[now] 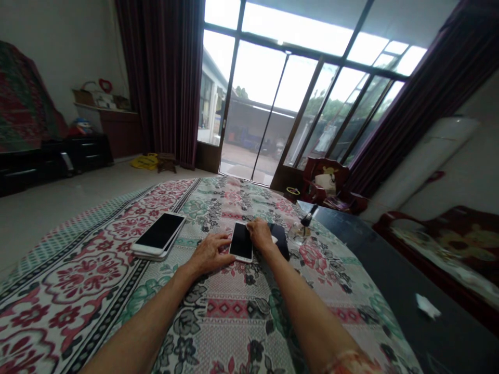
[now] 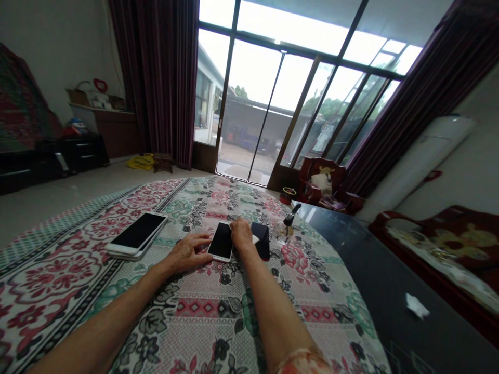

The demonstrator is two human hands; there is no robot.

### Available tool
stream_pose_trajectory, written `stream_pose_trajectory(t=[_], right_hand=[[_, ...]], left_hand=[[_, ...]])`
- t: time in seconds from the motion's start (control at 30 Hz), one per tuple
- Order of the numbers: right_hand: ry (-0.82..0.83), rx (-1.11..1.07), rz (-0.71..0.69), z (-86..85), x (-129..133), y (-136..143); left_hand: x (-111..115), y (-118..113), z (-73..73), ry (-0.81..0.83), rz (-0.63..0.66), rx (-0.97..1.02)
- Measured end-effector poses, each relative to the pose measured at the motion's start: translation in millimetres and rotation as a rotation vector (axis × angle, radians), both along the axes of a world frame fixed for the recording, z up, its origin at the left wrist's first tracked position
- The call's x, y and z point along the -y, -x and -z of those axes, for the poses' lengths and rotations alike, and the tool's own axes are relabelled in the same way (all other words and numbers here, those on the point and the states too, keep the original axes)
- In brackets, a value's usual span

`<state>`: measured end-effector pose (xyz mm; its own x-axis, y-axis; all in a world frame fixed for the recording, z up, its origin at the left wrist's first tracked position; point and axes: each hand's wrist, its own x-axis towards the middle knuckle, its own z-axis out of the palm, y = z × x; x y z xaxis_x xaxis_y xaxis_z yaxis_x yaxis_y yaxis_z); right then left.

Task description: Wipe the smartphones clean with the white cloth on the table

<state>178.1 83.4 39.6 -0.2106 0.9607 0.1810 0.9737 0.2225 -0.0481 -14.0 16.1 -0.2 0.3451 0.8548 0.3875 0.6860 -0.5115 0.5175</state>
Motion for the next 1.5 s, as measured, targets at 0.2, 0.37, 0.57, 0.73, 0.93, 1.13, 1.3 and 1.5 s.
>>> stream_pose_trajectory(t=[0.2, 0.37, 0.57, 0.73, 0.93, 1.13, 1.3, 1.5], right_hand=[[-0.055, 0.003, -0.078, 3.4, 36.2, -1.3], [-0.068, -0.032, -0.144, 4.2, 68.4, -2.4], [-0.035, -0.036, -0.188, -0.7, 83.6, -5.2], [0.007, 0.007, -0.091, -8.7, 55.7, -4.3], [0.041, 0.037, -0.020, -11.1, 14.0, -3.5], [0.029, 0.023, -0.032, -8.6, -3.7, 8.1], [0.012, 0.015, -0.081, -5.4, 6.8, 20.4], [-0.044, -0.028, -0.223, -2.1, 46.3, 14.9]], left_hand=[[-1.5, 0.4, 2.7, -0.004, 0.010, 0.000], [0.8, -0.6, 1.0, 0.007, -0.008, -0.013], [2.5, -1.5, -1.1, -0.002, 0.000, -0.002], [2.3, -1.0, -1.0, 0.007, -0.011, -0.011], [2.1, 0.2, -1.5, -0.004, 0.003, -0.023], [-0.6, 0.4, -1.0, 0.005, 0.021, -0.016], [-1.6, 1.0, -0.4, 0.009, 0.038, -0.018], [1.4, -0.3, -3.8, -0.018, 0.040, -0.035]])
